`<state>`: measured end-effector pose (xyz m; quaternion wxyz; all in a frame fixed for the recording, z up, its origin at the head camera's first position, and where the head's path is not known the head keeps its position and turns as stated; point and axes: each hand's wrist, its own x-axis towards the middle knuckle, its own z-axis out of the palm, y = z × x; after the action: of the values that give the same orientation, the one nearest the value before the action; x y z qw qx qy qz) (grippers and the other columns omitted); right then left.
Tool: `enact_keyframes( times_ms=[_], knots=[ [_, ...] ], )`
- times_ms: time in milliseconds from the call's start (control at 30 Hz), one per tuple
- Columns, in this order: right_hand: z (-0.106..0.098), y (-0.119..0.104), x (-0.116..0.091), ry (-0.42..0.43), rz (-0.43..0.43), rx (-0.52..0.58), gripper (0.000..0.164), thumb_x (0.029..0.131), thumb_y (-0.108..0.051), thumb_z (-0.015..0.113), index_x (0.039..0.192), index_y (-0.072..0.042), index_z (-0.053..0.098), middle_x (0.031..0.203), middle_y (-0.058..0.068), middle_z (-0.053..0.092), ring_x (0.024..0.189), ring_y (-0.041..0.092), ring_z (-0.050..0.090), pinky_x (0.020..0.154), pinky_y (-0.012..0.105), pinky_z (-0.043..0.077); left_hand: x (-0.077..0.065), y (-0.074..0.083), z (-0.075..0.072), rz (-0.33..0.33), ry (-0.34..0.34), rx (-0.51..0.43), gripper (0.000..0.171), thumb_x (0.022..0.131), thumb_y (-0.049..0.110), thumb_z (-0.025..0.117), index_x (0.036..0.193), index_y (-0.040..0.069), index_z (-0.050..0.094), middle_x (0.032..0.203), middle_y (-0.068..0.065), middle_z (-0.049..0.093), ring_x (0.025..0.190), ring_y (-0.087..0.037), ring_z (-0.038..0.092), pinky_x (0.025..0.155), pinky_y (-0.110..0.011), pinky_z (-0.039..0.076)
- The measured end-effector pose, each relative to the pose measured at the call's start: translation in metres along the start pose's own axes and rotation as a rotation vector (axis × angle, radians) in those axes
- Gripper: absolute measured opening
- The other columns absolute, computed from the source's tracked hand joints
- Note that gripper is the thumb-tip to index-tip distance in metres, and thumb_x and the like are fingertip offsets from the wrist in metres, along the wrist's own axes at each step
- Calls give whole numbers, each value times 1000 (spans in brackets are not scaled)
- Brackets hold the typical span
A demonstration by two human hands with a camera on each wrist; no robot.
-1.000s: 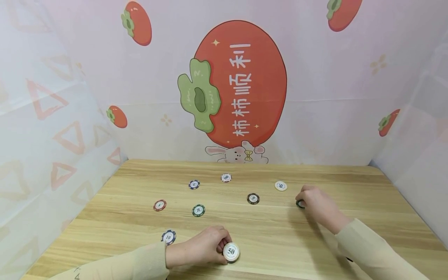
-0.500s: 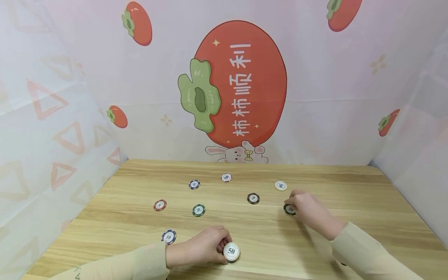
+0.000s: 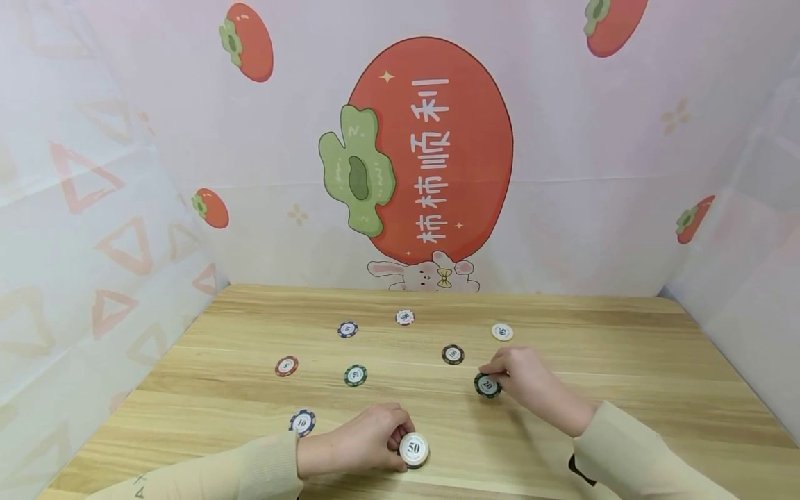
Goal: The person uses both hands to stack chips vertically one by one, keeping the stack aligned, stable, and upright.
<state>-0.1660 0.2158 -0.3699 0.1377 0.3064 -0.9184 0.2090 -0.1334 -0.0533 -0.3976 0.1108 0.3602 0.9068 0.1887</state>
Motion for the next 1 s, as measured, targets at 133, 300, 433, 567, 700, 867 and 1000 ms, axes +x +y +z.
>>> enact_keyframes(
  times_ms=[133, 300, 433, 567, 700, 867, 1000],
  knots=[
    [2, -12, 3, -12, 31, 84, 15, 69, 4, 71, 83, -2, 73, 76, 2, 67, 68, 11, 61, 55, 20, 47, 0, 1, 0, -2, 3, 11, 33, 63, 19, 83, 86, 12, 60, 74, 13, 43, 66, 5, 39, 60, -8, 36],
    [5, -25, 5, -52, 119, 195, 15, 72, 4, 70, 86, -1, 72, 77, 3, 66, 69, 9, 60, 52, 16, 47, 0, 1, 0, -7, 2, 21, 35, 64, 21, 83, 89, 12, 61, 75, 13, 43, 67, 5, 39, 61, -9, 36],
    [9, -32, 7, -99, 168, 302, 16, 74, 5, 68, 89, 2, 71, 79, 5, 66, 70, 7, 58, 53, 15, 48, 0, 0, 0, -9, -5, 17, 36, 64, 21, 82, 92, 12, 62, 77, 13, 44, 68, 5, 40, 62, -10, 37],
    [13, -37, 7, -127, 195, 387, 15, 75, 4, 67, 90, 3, 70, 82, 7, 66, 68, 4, 57, 53, 17, 49, 1, 1, 0, -8, -12, 10, 36, 64, 21, 82, 93, 12, 62, 79, 13, 45, 68, 5, 40, 62, -10, 37],
    [18, -42, 6, -150, 239, 464, 15, 76, 2, 67, 90, 2, 71, 83, 8, 66, 65, 4, 57, 52, 19, 49, 1, 1, -1, -8, -17, 6, 37, 64, 20, 82, 93, 12, 62, 79, 13, 45, 68, 5, 41, 62, -10, 37],
    [27, -46, 3, -178, 279, 556, 14, 77, 1, 66, 91, 3, 70, 84, 10, 66, 61, 6, 58, 50, 22, 50, 1, 1, -1, 0, -18, 9, 36, 64, 21, 82, 93, 13, 62, 79, 13, 45, 68, 5, 41, 61, -10, 37],
    [34, -48, 2, -209, 316, 654, 16, 77, 3, 65, 92, 7, 68, 85, 13, 66, 60, 8, 59, 52, 25, 51, 0, 0, -1, 5, -12, 11, 36, 64, 20, 82, 92, 13, 62, 78, 13, 45, 68, 5, 40, 61, -10, 37]
  ],
)
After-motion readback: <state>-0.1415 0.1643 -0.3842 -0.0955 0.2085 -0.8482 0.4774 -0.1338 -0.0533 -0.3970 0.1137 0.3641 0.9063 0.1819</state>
